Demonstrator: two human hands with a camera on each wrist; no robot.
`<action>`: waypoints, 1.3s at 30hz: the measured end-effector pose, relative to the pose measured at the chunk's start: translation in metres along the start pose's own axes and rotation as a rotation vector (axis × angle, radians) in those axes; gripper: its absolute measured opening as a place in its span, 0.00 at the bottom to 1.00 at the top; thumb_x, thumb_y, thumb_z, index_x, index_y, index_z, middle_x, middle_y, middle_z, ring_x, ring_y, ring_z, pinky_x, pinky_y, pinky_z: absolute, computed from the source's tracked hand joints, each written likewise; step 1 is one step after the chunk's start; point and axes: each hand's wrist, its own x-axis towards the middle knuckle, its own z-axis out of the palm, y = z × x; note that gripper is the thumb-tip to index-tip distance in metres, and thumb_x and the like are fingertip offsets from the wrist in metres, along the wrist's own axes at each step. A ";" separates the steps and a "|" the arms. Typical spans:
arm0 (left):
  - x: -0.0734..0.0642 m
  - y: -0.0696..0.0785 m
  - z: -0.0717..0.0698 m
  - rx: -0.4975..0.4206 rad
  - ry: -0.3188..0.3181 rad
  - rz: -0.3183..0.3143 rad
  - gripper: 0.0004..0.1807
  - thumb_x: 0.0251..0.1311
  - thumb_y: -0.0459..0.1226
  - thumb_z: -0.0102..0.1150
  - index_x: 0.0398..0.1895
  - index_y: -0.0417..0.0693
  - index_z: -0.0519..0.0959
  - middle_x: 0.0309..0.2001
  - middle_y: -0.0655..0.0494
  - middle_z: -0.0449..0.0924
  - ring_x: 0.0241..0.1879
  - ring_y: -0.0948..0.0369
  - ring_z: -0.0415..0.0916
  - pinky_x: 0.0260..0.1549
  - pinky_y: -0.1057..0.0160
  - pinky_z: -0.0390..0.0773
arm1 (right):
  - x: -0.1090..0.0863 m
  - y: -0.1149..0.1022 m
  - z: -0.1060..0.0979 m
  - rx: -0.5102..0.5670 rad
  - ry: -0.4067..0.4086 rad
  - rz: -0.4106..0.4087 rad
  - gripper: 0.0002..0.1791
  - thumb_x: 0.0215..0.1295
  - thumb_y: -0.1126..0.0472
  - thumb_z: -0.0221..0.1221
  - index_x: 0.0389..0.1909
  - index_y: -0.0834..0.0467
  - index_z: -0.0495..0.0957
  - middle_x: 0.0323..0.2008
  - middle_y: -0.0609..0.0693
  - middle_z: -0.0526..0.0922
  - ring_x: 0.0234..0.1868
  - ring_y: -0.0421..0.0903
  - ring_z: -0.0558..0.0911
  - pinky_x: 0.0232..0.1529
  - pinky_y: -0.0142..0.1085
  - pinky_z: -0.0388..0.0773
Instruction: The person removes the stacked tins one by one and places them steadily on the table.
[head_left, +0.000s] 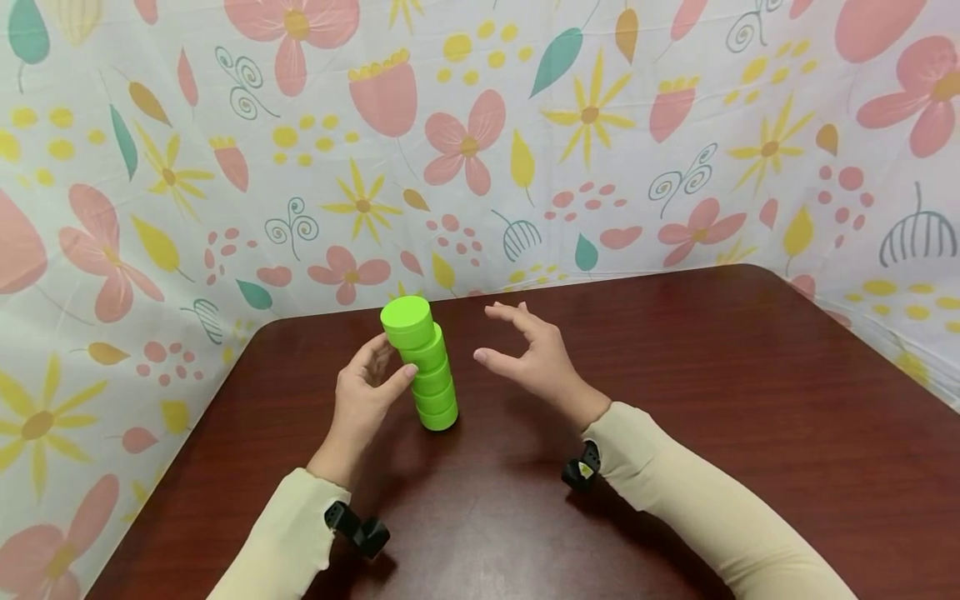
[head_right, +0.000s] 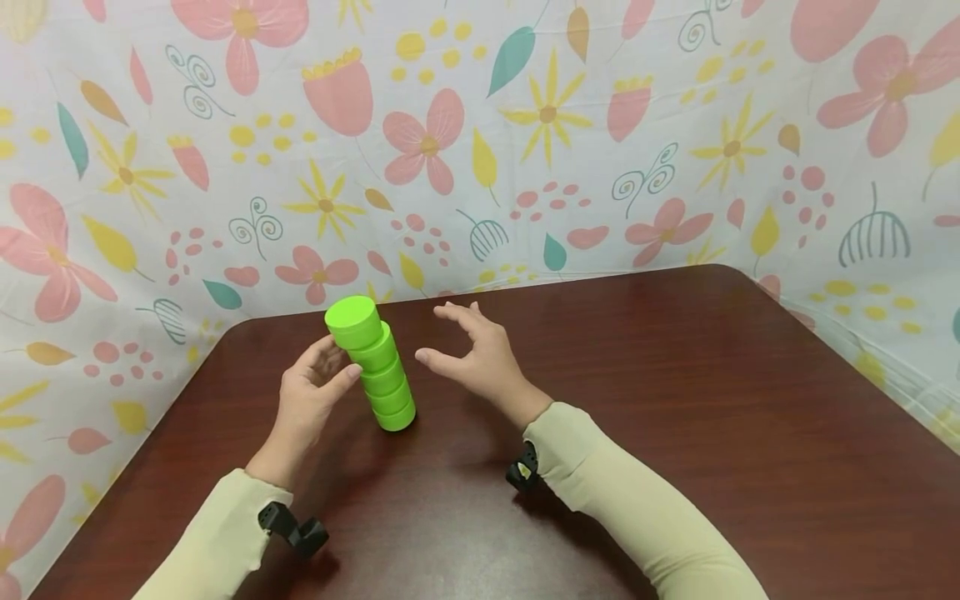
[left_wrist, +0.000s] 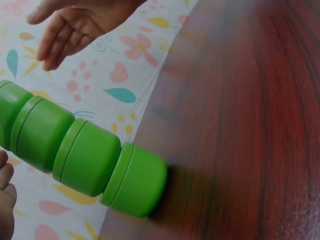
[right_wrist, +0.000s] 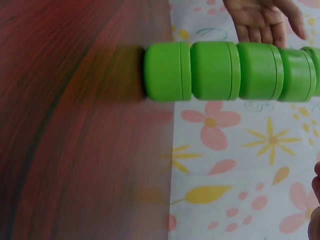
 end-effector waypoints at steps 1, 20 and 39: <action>0.000 -0.001 0.000 -0.005 0.004 -0.001 0.27 0.53 0.26 0.62 0.59 0.36 0.69 0.56 0.40 0.74 0.58 0.59 0.70 0.62 0.55 0.63 | 0.001 -0.001 0.002 0.006 0.001 0.003 0.26 0.47 0.71 0.67 0.50 0.73 0.74 0.50 0.66 0.78 0.58 0.58 0.73 0.69 0.41 0.53; 0.001 -0.008 0.007 -0.019 0.031 -0.001 0.26 0.52 0.25 0.62 0.57 0.36 0.71 0.54 0.40 0.75 0.55 0.64 0.73 0.59 0.60 0.67 | 0.015 0.026 0.040 0.137 -0.001 0.050 0.26 0.52 0.63 0.67 0.53 0.63 0.75 0.51 0.58 0.78 0.59 0.49 0.73 0.69 0.36 0.50; 0.002 -0.013 0.010 -0.022 0.027 -0.017 0.24 0.53 0.26 0.62 0.56 0.38 0.72 0.50 0.43 0.78 0.51 0.65 0.76 0.54 0.67 0.71 | 0.030 0.013 0.055 0.192 -0.089 0.165 0.27 0.55 0.56 0.65 0.57 0.57 0.73 0.54 0.52 0.76 0.60 0.43 0.70 0.62 0.46 0.64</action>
